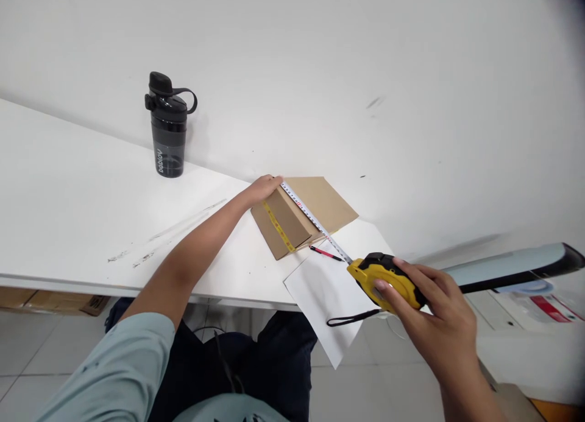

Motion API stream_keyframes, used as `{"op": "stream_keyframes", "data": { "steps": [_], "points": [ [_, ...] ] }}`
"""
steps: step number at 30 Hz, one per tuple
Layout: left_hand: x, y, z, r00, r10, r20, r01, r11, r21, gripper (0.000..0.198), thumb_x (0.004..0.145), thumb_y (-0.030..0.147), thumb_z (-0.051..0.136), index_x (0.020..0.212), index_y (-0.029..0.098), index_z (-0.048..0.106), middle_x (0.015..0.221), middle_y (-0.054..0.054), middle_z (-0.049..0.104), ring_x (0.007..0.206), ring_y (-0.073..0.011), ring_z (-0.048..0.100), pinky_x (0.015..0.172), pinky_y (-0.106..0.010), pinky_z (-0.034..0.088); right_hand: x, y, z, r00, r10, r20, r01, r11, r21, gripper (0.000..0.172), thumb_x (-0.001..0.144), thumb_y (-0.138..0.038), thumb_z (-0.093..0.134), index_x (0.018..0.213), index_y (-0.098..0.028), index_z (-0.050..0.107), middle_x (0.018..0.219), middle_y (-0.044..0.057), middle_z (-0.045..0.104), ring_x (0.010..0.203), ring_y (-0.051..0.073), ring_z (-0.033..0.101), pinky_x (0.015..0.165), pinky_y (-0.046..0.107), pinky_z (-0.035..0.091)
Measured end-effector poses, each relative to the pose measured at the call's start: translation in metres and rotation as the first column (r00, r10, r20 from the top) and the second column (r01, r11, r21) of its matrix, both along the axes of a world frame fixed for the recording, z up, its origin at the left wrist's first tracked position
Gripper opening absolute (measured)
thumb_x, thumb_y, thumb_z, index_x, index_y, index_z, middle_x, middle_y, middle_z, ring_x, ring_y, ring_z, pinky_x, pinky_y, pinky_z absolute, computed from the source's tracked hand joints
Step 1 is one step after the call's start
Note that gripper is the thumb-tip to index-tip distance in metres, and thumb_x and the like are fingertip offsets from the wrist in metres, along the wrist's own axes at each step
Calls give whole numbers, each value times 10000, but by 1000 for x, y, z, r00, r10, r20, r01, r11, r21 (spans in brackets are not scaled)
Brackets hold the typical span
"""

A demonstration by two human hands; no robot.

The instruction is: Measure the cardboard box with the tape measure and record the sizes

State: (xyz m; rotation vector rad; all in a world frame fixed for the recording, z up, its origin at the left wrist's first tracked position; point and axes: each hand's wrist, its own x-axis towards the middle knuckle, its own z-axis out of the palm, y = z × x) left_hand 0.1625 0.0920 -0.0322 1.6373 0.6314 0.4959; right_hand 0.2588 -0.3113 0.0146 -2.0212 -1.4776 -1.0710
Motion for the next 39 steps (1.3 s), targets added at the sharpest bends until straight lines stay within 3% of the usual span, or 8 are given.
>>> {"op": "stream_keyframes", "data": {
  "steps": [11, 25, 31, 39],
  "points": [
    [5, 3, -1, 1000, 13, 2, -13, 999, 45, 389, 953, 620, 608, 957, 237, 542, 1100, -115, 711, 1018, -324, 699, 905, -418, 524, -1, 6, -1, 998, 18, -62, -15, 998, 57, 364, 945, -430, 835, 1273, -273, 814, 1119, 76, 744, 916, 199, 750, 761, 334, 647],
    [-6, -7, 6, 1000, 3, -6, -3, 1000, 29, 350, 985, 570, 600, 946, 229, 536, 1048, -89, 713, 943, -282, 691, 806, -367, 512, -3, 91, -9, 996, 48, -70, -41, 994, 102, 397, 989, -572, 725, 1220, -262, 813, 1084, 84, 695, 865, 176, 724, 671, 304, 616],
    [-3, -6, 5, 1000, 4, 2, -4, 1000, 24, 327, 994, 550, 597, 951, 233, 534, 1069, -93, 718, 1010, -295, 695, 858, -372, 521, -5, 92, -5, 997, 38, -69, -39, 999, -16, 377, 1026, -552, 659, 1240, -269, 785, 1255, 123, 721, 1031, 230, 770, 817, 366, 691],
    [-5, -2, 1, 999, -30, 16, 29, 999, 14, 384, 944, 609, 640, 984, 235, 562, 1136, -103, 751, 1005, -295, 718, 835, -362, 530, -7, 94, -5, 996, 92, -17, -93, 995, -30, 348, 1041, -480, 651, 1269, -243, 762, 1318, 130, 777, 1132, 253, 795, 941, 376, 694]
  ]
}}
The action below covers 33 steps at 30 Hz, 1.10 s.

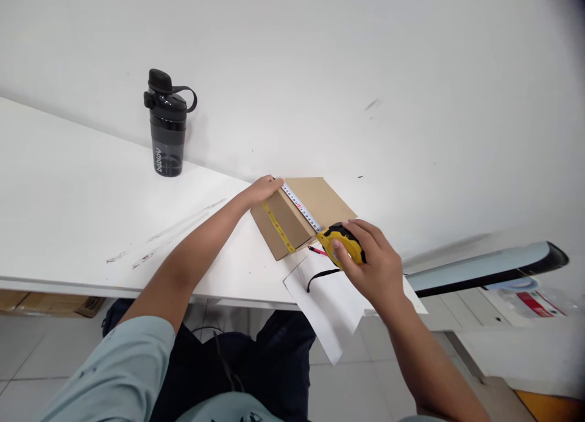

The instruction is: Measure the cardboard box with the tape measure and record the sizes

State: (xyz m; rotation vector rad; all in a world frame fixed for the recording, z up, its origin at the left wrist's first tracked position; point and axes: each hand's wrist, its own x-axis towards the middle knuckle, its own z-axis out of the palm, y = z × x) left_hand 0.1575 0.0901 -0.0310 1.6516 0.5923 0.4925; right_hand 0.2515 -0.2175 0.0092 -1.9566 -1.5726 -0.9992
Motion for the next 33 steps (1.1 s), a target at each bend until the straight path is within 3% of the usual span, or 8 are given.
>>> {"op": "stream_keyframes", "data": {
  "steps": [7, 12, 20, 26, 30, 33],
  "points": [
    [-4, -2, 3, 1000, -7, 2, 7, 1000, -5, 382, 945, 605, 635, 984, 231, 568, 1150, -125, 762, 1024, -305, 729, 839, -364, 544, -2, 0, 1, 987, 51, 153, -51, 999, -7, 295, 1018, -389, 694, 1276, -255, 745, 1322, 93, 801, 980, 211, 804, 854, 337, 659],
    [-4, -2, 5, 1000, -11, -3, 11, 1000, -3, 377, 957, 602, 624, 982, 228, 583, 1158, -130, 765, 1044, -313, 731, 856, -366, 554, -1, -1, -1, 990, 21, 139, -17, 1000, -26, 298, 1013, -406, 681, 1263, -259, 751, 1319, 94, 801, 976, 222, 804, 862, 357, 663],
    [-5, -2, 5, 1000, -9, 11, 10, 1000, -6, 365, 963, 589, 640, 958, 227, 593, 1102, -124, 762, 1045, -324, 734, 901, -390, 579, -1, 1, -2, 991, 76, 112, -75, 997, -13, 299, 1026, -387, 683, 1285, -249, 740, 1328, 116, 787, 1105, 243, 808, 916, 359, 695],
    [-2, -2, -1, 995, -55, 82, 58, 998, -35, 541, 1010, 752, 534, 1005, 232, 680, 1153, -119, 806, 1107, -327, 753, 917, -360, 603, -2, 0, -7, 990, 79, 117, -83, 996, 29, 309, 1028, -389, 701, 1304, -252, 722, 1324, 112, 780, 1117, 230, 809, 802, 314, 703],
    [-3, -2, -3, 990, -65, 122, 72, 996, -53, 608, 987, 819, 527, 1082, 255, 732, 1217, -106, 827, 1192, -336, 744, 950, -344, 602, -1, 1, -10, 995, 71, 72, -76, 994, 76, 284, 1029, -405, 698, 1266, -250, 723, 1308, 125, 780, 1142, 244, 805, 872, 363, 716],
    [-3, 1, -7, 990, -60, 125, 70, 995, -73, 674, 948, 863, 551, 1080, 229, 739, 1201, -129, 829, 1146, -335, 761, 957, -359, 597, 2, 0, -12, 989, 147, -5, -145, 980, 133, 315, 1015, -365, 724, 1307, -250, 706, 1287, 122, 780, 1166, 241, 791, 949, 387, 703]
  ]
}}
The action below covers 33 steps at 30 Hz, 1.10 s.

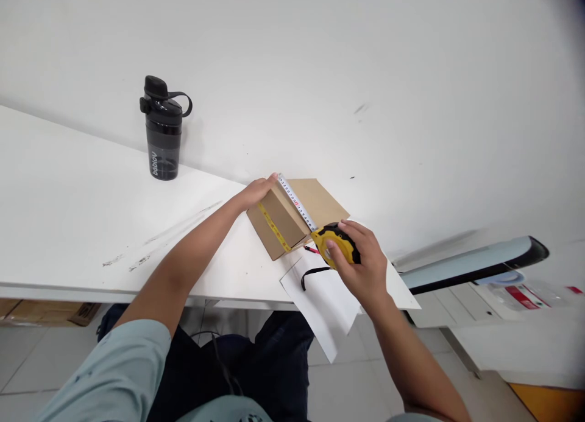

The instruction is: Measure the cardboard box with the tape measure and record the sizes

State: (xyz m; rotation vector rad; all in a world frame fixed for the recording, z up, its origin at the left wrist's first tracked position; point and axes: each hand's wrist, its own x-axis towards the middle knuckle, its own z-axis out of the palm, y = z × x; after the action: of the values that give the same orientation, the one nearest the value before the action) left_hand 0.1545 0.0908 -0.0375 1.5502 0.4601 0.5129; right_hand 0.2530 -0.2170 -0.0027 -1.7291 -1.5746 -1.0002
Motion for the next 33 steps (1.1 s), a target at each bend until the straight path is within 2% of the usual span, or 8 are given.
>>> {"op": "stream_keyframes", "data": {
  "steps": [4, 9, 13, 16, 19, 22, 26, 33],
  "points": [
    [4, 7, -7, 999, 34, -4, -34, 999, -29, 614, 918, 800, 642, 1024, 198, 702, 1125, -135, 815, 999, -300, 773, 908, -371, 590, 4, -3, -13, 998, 61, -8, -60, 995, 77, 452, 985, -256, 764, 1429, -248, 677, 1282, 126, 771, 1159, 240, 786, 968, 400, 701],
    [10, 12, -11, 986, 160, -41, -160, 987, -2, 427, 888, 622, 739, 921, 212, 625, 1008, -98, 764, 915, -293, 726, 830, -377, 537, 3, -5, -45, 997, 52, 57, -65, 966, 249, 496, 961, -161, 782, 1439, -266, 701, 1340, 129, 744, 1197, 248, 782, 955, 414, 710],
    [10, 16, -6, 976, 208, -61, -206, 978, 45, 350, 958, 545, 690, 901, 204, 633, 1029, -81, 748, 986, -279, 703, 871, -370, 521, 0, -2, -61, 998, -3, 60, -15, 953, 304, 457, 950, -175, 802, 1389, -272, 716, 1576, 171, 611, 1383, 307, 703, 897, 387, 692],
    [8, 22, -1, 971, 226, -82, -224, 974, 39, 327, 1029, 501, 676, 1008, 175, 693, 1109, -81, 748, 1040, -248, 706, 942, -394, 564, -1, 5, -64, 998, 13, 69, -35, 944, 329, 456, 947, -180, 804, 1383, -266, 703, 1665, 191, 520, 1424, 322, 674, 809, 334, 664],
    [4, 29, 3, 965, 239, -109, -241, 970, -8, 374, 1064, 497, 693, 1216, 156, 716, 1233, -95, 740, 1092, -238, 724, 981, -450, 622, 1, 15, -62, 996, 30, 87, -59, 932, 357, 495, 954, -194, 795, 1428, -268, 668, 1654, 202, 522, 1393, 314, 690, 780, 323, 652],
    [-5, 36, 5, 957, 266, -112, -273, 960, -53, 400, 1069, 470, 708, 1332, 169, 701, 1337, -111, 723, 1158, -259, 729, 1003, -475, 646, 2, 23, -61, 995, 33, 91, -64, 930, 362, 424, 965, -208, 783, 1376, -261, 693, 1633, 199, 538, 1368, 318, 701, 804, 348, 664],
    [-22, 45, 6, 949, 301, -90, -309, 947, -84, 414, 1063, 433, 726, 1381, 171, 684, 1394, -124, 706, 1207, -270, 724, 1028, -497, 647, 5, 26, -63, 996, 29, 79, -55, 932, 359, 364, 959, -230, 797, 1315, -252, 726, 1610, 200, 561, 1300, 318, 736, 840, 394, 679],
    [-44, 59, 1, 910, 401, -103, -412, 901, -134, 428, 1062, 424, 731, 1405, 174, 673, 1408, -127, 698, 1212, -273, 723, 1024, -499, 651, 4, 27, -69, 980, 95, 173, -140, 952, 271, 479, 934, -168, 811, 1391, -272, 708, 1661, 181, 529, 1411, 309, 690, 930, 362, 697]
  ]
}}
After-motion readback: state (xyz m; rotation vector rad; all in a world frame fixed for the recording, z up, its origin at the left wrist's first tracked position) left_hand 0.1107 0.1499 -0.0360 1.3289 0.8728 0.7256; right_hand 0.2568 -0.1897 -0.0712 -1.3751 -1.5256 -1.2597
